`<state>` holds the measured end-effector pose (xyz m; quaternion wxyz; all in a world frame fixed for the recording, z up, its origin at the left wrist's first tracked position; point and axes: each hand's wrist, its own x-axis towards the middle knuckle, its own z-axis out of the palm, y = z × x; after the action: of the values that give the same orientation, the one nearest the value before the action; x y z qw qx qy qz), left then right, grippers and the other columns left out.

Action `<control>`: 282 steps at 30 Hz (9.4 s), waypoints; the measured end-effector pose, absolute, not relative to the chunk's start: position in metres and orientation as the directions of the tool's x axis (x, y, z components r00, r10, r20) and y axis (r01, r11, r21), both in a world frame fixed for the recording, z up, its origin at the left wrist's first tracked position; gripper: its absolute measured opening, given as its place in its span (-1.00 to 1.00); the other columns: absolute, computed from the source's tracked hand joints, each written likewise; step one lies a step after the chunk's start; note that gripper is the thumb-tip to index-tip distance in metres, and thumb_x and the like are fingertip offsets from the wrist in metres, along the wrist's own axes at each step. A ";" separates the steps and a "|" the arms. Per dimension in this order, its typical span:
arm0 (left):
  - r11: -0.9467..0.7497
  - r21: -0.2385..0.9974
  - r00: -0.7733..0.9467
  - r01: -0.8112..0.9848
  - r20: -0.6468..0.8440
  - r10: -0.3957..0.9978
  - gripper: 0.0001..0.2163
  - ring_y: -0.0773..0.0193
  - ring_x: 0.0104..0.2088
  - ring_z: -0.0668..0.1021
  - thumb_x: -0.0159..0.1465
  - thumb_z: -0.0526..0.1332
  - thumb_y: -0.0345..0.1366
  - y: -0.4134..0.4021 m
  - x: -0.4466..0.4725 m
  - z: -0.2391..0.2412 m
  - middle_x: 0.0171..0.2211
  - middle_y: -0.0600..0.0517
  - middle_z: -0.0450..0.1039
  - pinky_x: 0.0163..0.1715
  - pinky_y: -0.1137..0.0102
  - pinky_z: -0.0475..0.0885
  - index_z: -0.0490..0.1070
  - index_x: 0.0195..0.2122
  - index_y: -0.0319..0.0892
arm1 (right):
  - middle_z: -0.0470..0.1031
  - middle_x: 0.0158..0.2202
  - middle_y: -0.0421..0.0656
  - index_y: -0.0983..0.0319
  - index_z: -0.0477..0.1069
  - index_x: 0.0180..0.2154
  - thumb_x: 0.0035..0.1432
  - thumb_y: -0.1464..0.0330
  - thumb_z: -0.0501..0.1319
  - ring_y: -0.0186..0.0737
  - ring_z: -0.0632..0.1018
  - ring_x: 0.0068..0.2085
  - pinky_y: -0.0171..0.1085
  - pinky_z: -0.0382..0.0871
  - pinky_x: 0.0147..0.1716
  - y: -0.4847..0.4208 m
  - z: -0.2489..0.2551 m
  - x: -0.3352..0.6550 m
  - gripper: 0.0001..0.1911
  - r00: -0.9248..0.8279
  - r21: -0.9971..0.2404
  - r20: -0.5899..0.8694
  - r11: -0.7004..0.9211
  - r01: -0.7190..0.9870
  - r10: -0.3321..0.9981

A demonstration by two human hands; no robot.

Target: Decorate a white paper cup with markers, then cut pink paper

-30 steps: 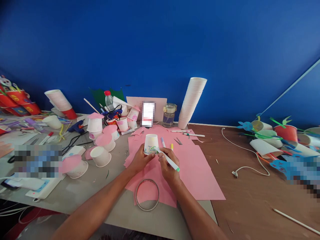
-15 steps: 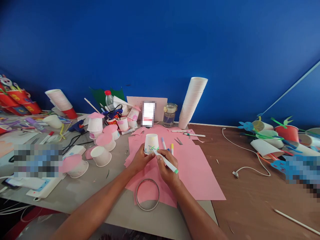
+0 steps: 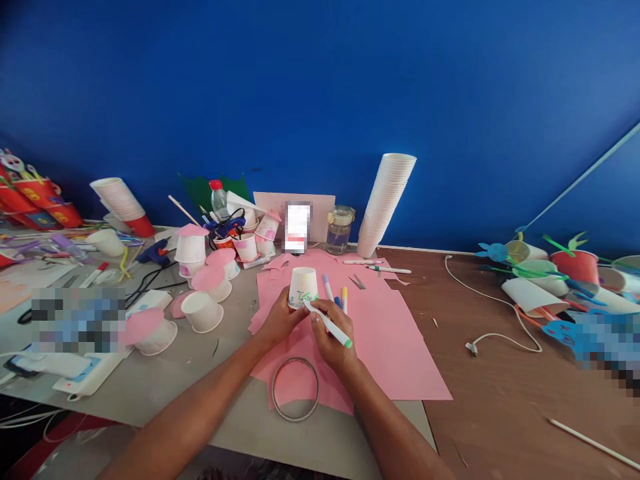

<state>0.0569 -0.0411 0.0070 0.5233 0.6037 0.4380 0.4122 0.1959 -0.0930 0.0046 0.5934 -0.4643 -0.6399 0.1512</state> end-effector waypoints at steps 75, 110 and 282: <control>-0.047 0.999 0.235 0.006 0.044 0.971 -0.51 0.23 -0.22 0.50 0.08 0.35 -0.17 -0.036 0.055 0.000 -0.17 -0.06 0.43 -0.25 0.35 0.42 0.25 -0.02 -0.24 | 0.45 -0.53 -0.26 0.21 0.35 -0.01 0.32 0.19 0.05 -0.39 0.33 -0.63 -0.35 0.34 -0.62 -0.085 -0.004 0.203 -0.68 0.358 -0.872 0.488 0.421 0.251 0.796; -0.148 0.986 0.101 0.081 0.140 0.985 -0.56 0.16 -0.17 0.54 0.07 0.32 -0.21 -0.038 0.048 0.011 -0.16 -0.10 0.50 -0.16 0.28 0.41 0.28 -0.05 -0.21 | 0.47 -0.37 -0.17 0.20 0.19 0.05 0.25 0.41 0.04 -0.24 0.52 -0.44 -0.29 0.43 -0.44 -0.074 -0.018 0.203 -0.67 0.158 -0.683 0.644 0.470 0.559 0.748; -0.217 0.739 0.051 0.637 0.240 0.969 -0.66 0.10 -0.15 0.41 0.05 0.31 -0.20 -0.034 0.051 -0.002 -0.24 -0.06 0.37 -0.14 0.24 0.36 0.37 -0.17 -0.21 | 0.54 -0.25 -0.10 0.14 0.40 -0.06 0.23 0.48 0.07 -0.17 0.55 -0.23 -0.18 0.48 -0.25 -0.090 0.001 0.186 -0.72 -0.051 -0.582 0.744 0.683 0.441 0.666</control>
<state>0.0508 -0.0343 -0.0021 0.2266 0.6887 0.5832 0.3663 0.1864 -0.0895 0.0009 0.5707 -0.3855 -0.7183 0.0986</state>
